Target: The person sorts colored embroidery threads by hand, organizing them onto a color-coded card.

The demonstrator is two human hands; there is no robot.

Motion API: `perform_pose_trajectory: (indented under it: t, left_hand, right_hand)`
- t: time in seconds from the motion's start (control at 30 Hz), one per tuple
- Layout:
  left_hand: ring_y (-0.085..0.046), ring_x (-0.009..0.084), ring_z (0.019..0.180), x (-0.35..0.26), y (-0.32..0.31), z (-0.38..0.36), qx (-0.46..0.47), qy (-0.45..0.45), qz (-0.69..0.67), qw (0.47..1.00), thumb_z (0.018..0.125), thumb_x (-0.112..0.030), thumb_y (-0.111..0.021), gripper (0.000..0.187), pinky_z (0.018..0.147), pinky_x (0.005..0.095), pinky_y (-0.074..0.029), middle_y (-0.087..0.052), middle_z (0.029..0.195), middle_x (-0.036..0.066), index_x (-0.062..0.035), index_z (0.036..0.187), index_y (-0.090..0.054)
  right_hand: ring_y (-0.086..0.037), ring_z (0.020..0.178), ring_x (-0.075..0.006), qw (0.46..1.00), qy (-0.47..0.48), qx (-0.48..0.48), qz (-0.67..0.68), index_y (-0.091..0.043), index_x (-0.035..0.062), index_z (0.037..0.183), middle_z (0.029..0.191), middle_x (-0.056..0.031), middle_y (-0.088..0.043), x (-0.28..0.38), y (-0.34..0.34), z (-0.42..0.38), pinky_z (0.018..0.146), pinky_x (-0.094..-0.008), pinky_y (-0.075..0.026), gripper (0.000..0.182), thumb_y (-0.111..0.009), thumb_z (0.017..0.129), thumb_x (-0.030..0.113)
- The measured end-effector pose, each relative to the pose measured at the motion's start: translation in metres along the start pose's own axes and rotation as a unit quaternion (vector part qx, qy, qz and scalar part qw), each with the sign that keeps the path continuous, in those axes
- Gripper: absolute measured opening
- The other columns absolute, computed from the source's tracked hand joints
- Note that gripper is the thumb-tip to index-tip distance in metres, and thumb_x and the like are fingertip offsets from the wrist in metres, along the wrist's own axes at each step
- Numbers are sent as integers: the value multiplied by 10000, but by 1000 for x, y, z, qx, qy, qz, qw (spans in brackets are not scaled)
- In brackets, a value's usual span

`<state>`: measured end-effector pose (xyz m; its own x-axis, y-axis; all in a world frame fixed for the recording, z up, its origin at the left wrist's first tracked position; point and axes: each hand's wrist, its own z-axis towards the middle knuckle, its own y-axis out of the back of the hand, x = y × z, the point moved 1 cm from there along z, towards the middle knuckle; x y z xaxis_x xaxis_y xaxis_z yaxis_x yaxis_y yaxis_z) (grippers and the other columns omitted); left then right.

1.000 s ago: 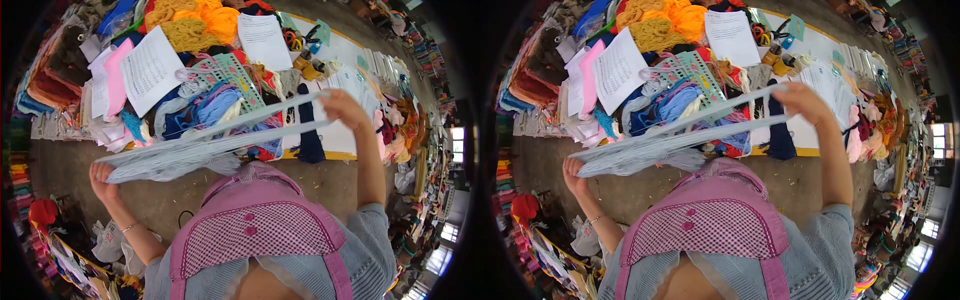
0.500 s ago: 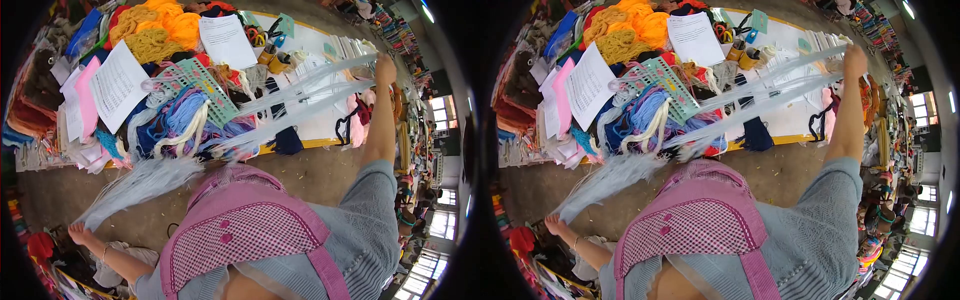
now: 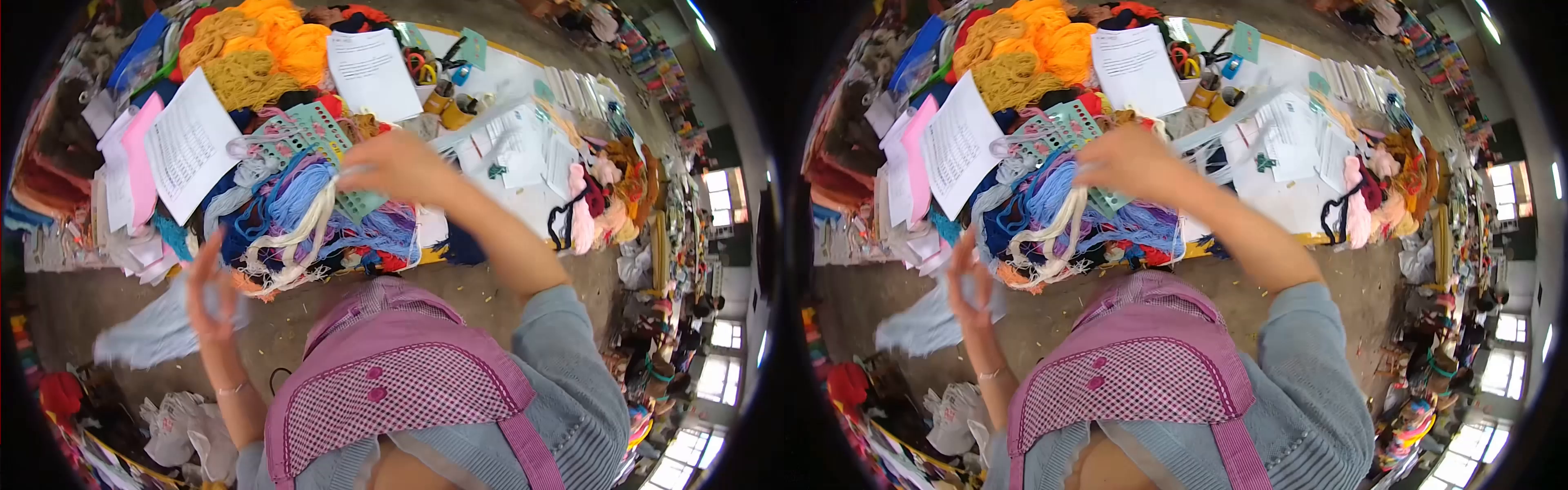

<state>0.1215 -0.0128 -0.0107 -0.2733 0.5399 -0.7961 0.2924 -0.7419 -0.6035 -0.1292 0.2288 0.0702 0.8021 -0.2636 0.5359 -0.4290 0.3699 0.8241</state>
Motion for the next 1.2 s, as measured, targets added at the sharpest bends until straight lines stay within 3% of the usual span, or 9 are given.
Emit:
perform_pose_trajectory:
  t: [0.07,0.2,0.33,0.47,0.57,0.63,0.77,0.87,1.2]
  left_hand:
    - [-424,36,483,18,-71,38,130,-9,75,989,874,-418,-612,787,408,173,-342,-249,1516,184,-78,1479,-243]
    - [-458,46,523,36,-95,61,27,193,277,941,865,-290,-661,258,420,222,-337,-546,656,-52,-36,900,-640]
    - [-445,40,497,70,-109,75,87,151,336,926,917,-341,-590,279,459,218,-361,-529,618,-58,-75,874,-665]
    - [-528,39,719,84,-125,82,86,257,268,925,957,-341,-504,298,571,197,-404,-597,903,6,-87,1046,-632]
    - [-507,64,698,56,-94,110,-112,145,321,929,971,-387,-432,386,557,213,-394,-576,1041,22,-90,1166,-583]
    - [-508,73,631,41,-93,127,-196,111,350,909,956,-401,-446,384,523,226,-382,-605,905,17,-80,1055,-632]
    - [-453,41,526,64,-96,162,-203,287,414,840,919,-387,-563,290,460,214,-328,-536,673,-27,-127,928,-693]
    - [-552,160,568,95,-77,168,-151,-6,696,701,884,-330,-632,273,549,341,-426,-607,663,94,-63,850,-677]
    - [-589,265,642,102,-83,169,-171,-24,638,751,792,-141,-701,129,601,341,-452,-609,711,114,-34,830,-639]
  right_hand:
    - [-617,747,-342,998,0,62,30,-633,102,902,771,-145,-633,48,-28,19,666,-415,-484,232,-659,806,311]
    - [-592,856,-352,994,37,53,93,-528,42,934,877,-145,-614,38,-33,19,716,-450,-459,201,-616,835,194]
    - [-601,993,-315,979,65,116,156,-575,-3,990,992,-147,-636,-13,-4,-5,776,-386,-489,239,-585,877,207]
    - [-591,962,-224,624,-170,-131,751,-560,12,989,966,-151,-606,-48,5,-30,901,-409,-483,211,-525,938,214]
    - [-442,635,-119,793,-185,-365,452,-513,66,805,675,-6,-463,-123,98,-69,650,-261,-435,295,-416,993,272]
    - [-500,647,-78,778,-204,-573,157,-558,41,799,788,-34,-591,-104,138,-55,612,-198,-422,259,-493,982,214]
    - [-549,678,-84,916,-114,-384,-7,-636,63,967,833,-19,-626,-86,67,0,610,-224,-435,106,-649,864,80]
    - [-584,721,-159,940,-167,-166,248,-616,60,979,834,-59,-593,-81,-13,27,646,-273,-453,116,-619,863,57]
    - [-578,599,-82,840,-231,-15,491,-577,1,997,764,-37,-668,-92,-97,76,552,-240,-448,135,-590,873,51]
